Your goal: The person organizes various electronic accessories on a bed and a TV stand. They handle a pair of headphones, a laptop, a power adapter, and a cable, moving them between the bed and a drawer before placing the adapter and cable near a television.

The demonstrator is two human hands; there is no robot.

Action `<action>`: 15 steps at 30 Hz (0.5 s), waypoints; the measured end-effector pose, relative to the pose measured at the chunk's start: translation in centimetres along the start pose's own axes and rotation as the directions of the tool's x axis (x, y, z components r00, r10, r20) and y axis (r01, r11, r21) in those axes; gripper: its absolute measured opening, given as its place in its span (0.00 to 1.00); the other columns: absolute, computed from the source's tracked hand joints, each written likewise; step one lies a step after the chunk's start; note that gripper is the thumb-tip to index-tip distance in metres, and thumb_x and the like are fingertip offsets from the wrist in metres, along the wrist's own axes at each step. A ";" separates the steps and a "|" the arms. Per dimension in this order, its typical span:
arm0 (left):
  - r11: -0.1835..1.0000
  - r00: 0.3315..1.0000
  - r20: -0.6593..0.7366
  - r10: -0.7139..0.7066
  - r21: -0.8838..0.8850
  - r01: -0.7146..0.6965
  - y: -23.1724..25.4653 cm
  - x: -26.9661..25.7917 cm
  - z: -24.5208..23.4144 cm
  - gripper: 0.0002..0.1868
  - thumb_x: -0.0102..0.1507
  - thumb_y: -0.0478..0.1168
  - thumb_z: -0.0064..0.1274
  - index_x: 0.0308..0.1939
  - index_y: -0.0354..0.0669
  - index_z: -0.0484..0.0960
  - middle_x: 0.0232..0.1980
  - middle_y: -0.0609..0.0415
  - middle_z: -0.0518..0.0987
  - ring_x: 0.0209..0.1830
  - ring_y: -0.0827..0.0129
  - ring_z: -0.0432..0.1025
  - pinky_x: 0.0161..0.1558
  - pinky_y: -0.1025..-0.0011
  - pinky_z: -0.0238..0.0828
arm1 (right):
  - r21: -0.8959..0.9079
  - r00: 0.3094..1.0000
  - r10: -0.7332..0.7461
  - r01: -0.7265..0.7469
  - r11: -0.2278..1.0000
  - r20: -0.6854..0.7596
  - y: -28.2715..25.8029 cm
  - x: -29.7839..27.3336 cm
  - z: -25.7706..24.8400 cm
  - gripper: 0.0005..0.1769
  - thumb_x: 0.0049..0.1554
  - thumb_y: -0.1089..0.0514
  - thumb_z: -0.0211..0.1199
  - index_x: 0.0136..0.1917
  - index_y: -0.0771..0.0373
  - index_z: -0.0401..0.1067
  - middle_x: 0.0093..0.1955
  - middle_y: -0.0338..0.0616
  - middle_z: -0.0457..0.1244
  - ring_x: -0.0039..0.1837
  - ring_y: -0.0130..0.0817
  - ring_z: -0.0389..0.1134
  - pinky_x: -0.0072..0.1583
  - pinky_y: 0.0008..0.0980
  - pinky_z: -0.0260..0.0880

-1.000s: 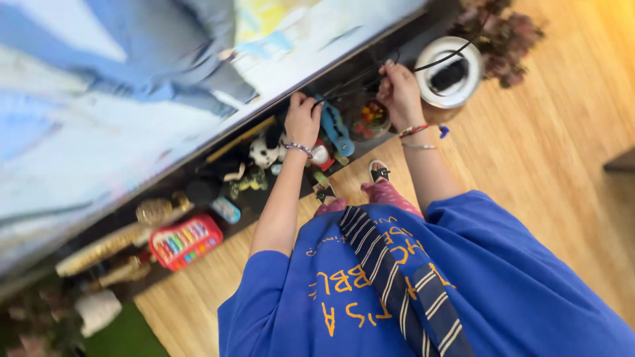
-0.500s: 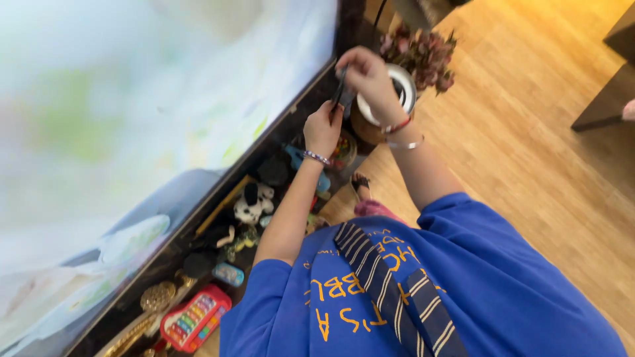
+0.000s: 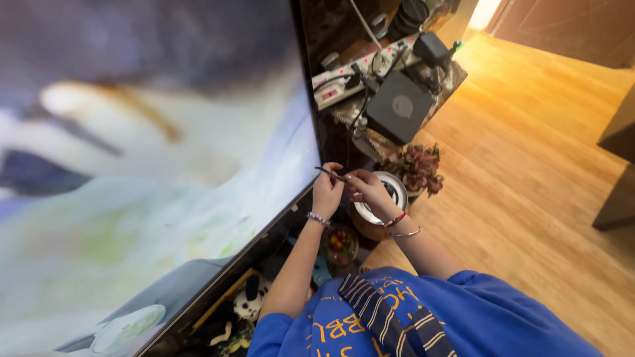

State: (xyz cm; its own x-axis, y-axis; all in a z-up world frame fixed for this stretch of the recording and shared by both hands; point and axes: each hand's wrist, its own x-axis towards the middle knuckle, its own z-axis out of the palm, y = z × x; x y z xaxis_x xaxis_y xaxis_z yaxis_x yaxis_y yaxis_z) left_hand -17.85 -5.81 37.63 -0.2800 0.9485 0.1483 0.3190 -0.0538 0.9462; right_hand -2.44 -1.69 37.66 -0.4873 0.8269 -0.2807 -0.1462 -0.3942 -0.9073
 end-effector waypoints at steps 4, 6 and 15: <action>0.959 0.965 0.081 0.251 -0.157 -0.236 0.5 1.5 -1.6 0.23 0.57 0.27 0.50 0.57 0.36 0.75 0.51 0.48 0.75 0.49 0.61 0.72 0.48 0.68 0.73 | -0.012 0.995 0.029 -0.028 1.000 0.098 0.5 2.5 -1.9 0.12 0.62 0.56 0.62 0.55 0.66 0.72 0.41 0.34 0.63 0.42 0.22 0.63 0.45 0.25 0.69; 0.889 0.935 0.304 0.184 -0.457 -0.026 -0.3 2.5 -2.2 0.23 0.60 0.27 0.48 0.60 0.36 0.74 0.58 0.51 0.78 0.59 0.64 0.73 0.61 0.70 0.69 | 0.089 0.976 0.030 -0.050 0.995 0.214 1.2 4.0 -2.6 0.15 0.61 0.59 0.63 0.60 0.65 0.73 0.40 0.33 0.61 0.39 0.21 0.60 0.41 0.22 0.62; 0.948 0.968 0.209 0.138 0.255 -0.190 -5.0 2.7 -0.4 0.09 0.66 0.39 0.58 0.48 0.40 0.86 0.46 0.53 0.85 0.48 0.64 0.79 0.50 0.69 0.75 | -0.362 0.990 -0.140 0.132 0.923 0.005 9.1 14.4 -6.4 0.30 0.56 0.66 0.61 0.72 0.61 0.63 0.53 0.44 0.67 0.49 0.32 0.68 0.49 0.29 0.65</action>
State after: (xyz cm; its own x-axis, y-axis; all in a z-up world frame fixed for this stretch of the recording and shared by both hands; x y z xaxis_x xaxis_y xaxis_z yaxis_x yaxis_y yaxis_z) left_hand -20.58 -3.15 33.37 -0.0379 0.9762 0.2137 0.5868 -0.1514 0.7954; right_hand -5.28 9.23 23.39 -0.4662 0.8720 -0.1493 0.1125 -0.1089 -0.9877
